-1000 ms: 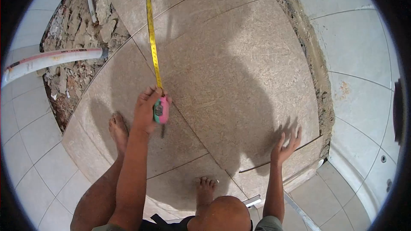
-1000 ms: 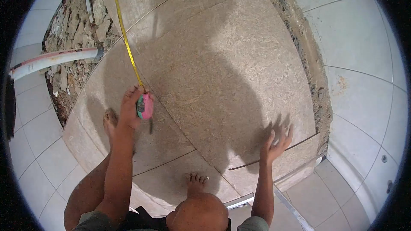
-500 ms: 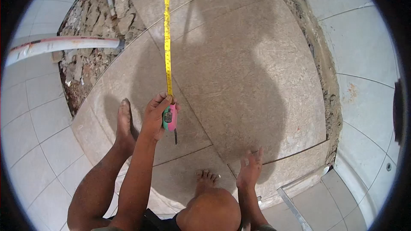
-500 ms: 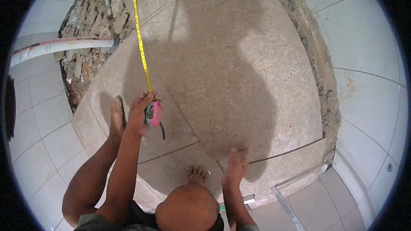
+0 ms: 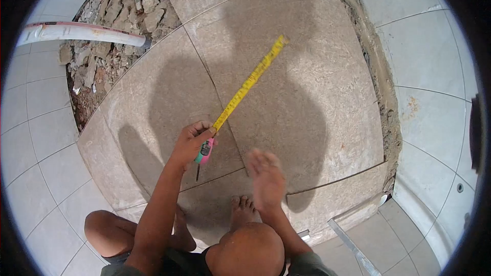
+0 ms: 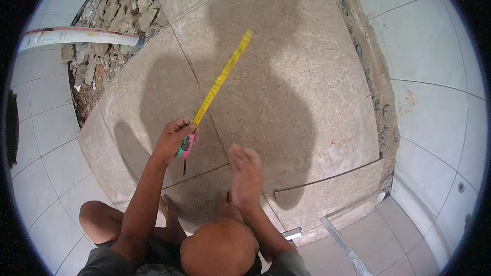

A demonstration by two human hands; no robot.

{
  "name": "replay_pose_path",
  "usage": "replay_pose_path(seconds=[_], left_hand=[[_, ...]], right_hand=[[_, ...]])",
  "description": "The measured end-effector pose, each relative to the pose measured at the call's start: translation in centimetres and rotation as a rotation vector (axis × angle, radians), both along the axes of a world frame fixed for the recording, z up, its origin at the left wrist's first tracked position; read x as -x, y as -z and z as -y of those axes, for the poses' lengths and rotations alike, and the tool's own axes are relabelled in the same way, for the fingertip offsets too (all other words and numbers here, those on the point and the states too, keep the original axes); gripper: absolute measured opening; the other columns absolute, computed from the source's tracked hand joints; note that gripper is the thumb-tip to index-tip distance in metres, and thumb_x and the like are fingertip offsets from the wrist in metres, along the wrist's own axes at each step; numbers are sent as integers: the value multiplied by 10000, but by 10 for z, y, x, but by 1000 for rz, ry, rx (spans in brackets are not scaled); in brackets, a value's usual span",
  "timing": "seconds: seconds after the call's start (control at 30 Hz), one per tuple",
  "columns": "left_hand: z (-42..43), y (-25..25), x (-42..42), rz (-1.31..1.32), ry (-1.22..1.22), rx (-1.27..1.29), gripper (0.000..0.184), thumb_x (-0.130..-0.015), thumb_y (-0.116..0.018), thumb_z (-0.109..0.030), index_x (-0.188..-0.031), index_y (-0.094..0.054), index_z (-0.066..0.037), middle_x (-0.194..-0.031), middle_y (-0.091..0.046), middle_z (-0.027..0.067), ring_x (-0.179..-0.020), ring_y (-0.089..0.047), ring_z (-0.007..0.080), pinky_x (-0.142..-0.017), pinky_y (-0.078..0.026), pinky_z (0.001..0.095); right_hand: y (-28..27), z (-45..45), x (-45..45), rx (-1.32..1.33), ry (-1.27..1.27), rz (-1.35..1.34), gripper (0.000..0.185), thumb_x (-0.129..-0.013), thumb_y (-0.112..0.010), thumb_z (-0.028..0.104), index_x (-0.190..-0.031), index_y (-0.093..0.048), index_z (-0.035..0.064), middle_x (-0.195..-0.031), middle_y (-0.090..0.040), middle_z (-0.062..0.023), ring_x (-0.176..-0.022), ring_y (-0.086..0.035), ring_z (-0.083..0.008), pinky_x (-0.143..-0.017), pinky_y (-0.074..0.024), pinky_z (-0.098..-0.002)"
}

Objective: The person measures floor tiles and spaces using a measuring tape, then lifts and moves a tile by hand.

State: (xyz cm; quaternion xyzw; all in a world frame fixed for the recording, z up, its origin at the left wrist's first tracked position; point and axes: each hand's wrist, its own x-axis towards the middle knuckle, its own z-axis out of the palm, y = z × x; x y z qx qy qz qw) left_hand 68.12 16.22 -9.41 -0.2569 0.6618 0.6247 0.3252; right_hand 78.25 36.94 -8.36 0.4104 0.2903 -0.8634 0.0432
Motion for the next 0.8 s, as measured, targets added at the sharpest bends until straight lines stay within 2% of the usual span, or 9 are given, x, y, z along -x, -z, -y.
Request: replay_pose_path(seconds=[0.03, 0.13, 0.27, 0.37, 0.43, 0.5, 0.6, 0.63, 0.8], left_hand=[[2, -2, -1, -8, 62, 22, 146, -994, -658, -183, -1019, -686, -42, -858, -687, 21, -765, -647, 109, -702, -506, 266], [8, -18, 8, -61, 277, 168, 161, -975, -666, -186, -987, -705, -30, -802, -676, 8, -729, -613, 91, -685, -480, 265], [10, -2, -8, -55, 353, 172, 176, -953, -675, -187, -983, -717, -18, -754, -662, 4, -693, -579, 82, -670, -461, 266], [-4, 11, -29, -39, 383, 185, 183, -948, -674, -184, -997, -724, -15, -759, -665, 10, -685, -579, 84, -652, -464, 271], [-19, 21, -51, -22, 408, 174, 186, -945, -673, -180, -1003, -726, -11, -757, -666, 12, -680, -581, 84, -637, -466, 276], [-29, 30, -69, -26, 427, 150, 190, -944, -674, -178, -1009, -727, -8, -757, -669, 16, -676, -588, 84, -627, -471, 282], [-30, 44, -101, -21, 472, 103, 196, -944, -674, -177, -1023, -728, -5, -758, -676, 22, -677, -606, 89, -627, -482, 290], [-30, 50, -110, -18, 486, 99, 199, -944, -673, -175, -1030, -728, -5, -759, -678, 24, -680, -612, 91, -632, -487, 292], [-32, 70, -141, -67, 555, 60, 201, -940, -678, -177, -1022, -734, -2, -775, -699, 42, -679, -624, 100, -647, -501, 304]], right_hand=[[-5, 7, 11, 48, -67, -154, 296, -1019, -518, 95, -1299, -511, 0, -1239, -609, -137, -1180, -618, -279, -1110, -436, -399], [-11, 16, 34, -131, -109, -129, 258, -1009, -526, 34, -1264, -520, -8, -1133, -659, -132, -1095, -653, -263, -1026, -497, -384], [52, -24, -4, -853, -271, -193, 290, -976, -605, 23, -1254, -526, 4, -1168, -644, -124, -1043, -652, -230, -911, -535, -356], [63, -65, -14, -1352, -252, -38, 571, -933, -695, 27, -1430, -416, -1, -1345, -548, -151, -1122, -615, -231, -902, -543, -372], [58, -93, -6, -1557, -239, -142, 821, -898, -741, 21, -1560, -256, 18, -1470, -445, -173, -1197, -585, -259, -910, -550, -382], [55, -110, 2, -1734, -284, -170, 726, -859, -742, 3, -1489, -381, -26, -1362, -553, -194, -1080, -635, -283, -905, -541, -370], [48, -130, -10, -1846, -612, -178, 631, -849, -740, -17, -1430, -493, -10, -1308, -599, -198, -1064, -655, -300, -904, -544, -374], [42, -132, -14, -1871, -655, -223, 506, -855, -718, -44, -1344, -599, 13, -1160, -665, -184, -984, -686, -295, -863, -560, -369], [43, -154, -52, -1941, -724, -191, 394, -858, -733, -39, -1234, -704, 77, -942, -674, -117, -797, -672, -261, -734, -558, -333]])
